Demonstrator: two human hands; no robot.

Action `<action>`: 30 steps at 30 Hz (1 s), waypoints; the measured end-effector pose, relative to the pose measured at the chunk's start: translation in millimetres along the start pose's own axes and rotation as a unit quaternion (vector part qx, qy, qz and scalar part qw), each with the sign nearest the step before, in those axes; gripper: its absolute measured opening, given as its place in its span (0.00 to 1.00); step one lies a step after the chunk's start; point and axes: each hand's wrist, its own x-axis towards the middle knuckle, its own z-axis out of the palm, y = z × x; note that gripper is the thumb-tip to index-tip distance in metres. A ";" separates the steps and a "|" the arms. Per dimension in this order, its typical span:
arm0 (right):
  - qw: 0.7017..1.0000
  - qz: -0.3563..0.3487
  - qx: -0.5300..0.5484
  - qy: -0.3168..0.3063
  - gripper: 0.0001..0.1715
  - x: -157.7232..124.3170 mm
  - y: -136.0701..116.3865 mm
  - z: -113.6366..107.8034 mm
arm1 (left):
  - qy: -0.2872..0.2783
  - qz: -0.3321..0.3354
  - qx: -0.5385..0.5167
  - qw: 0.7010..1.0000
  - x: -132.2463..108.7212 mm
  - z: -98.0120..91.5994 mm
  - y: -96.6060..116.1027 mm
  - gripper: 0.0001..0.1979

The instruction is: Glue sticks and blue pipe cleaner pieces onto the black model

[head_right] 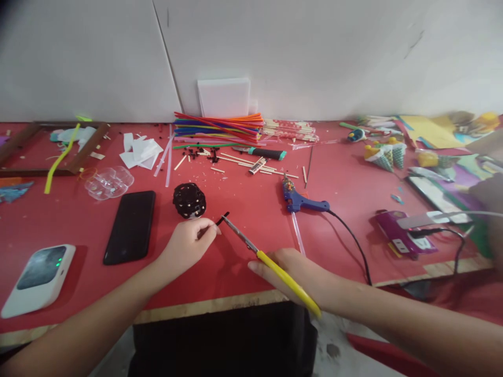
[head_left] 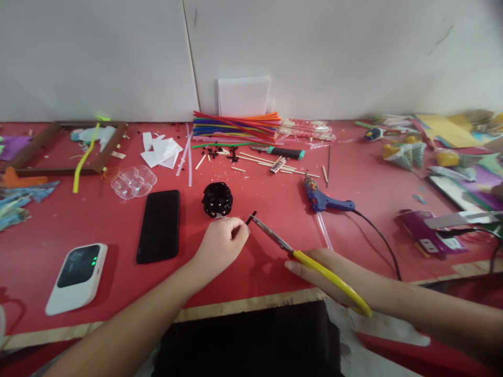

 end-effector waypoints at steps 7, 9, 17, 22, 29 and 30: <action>0.999 -0.013 0.020 -0.022 0.34 0.9 0.0 -3.3 | -0.014 -0.017 -0.001 1.000 1.5 -0.8 0.0 0.14; 0.998 -0.012 0.047 -0.034 0.34 -2.3 -1.8 -4.5 | -0.013 -0.021 0.001 1.000 1.5 -0.6 -0.9 0.14; 0.998 -0.028 0.054 -0.020 0.34 -16.2 -7.1 -3.7 | -0.028 -0.032 0.002 0.999 2.2 0.5 -0.6 0.15; 0.999 -0.037 0.040 0.005 0.35 -10.6 -1.3 3.3 | -0.038 -0.029 0.005 0.999 1.0 1.2 0.3 0.14; 0.999 -0.036 0.013 -0.006 0.34 -4.7 2.1 7.4 | -0.041 -0.034 0.011 0.999 1.1 2.7 -2.4 0.13; 0.999 -0.036 0.009 -0.009 0.34 -4.3 3.1 7.4 | -0.041 -0.035 0.011 0.998 1.4 2.6 -2.4 0.13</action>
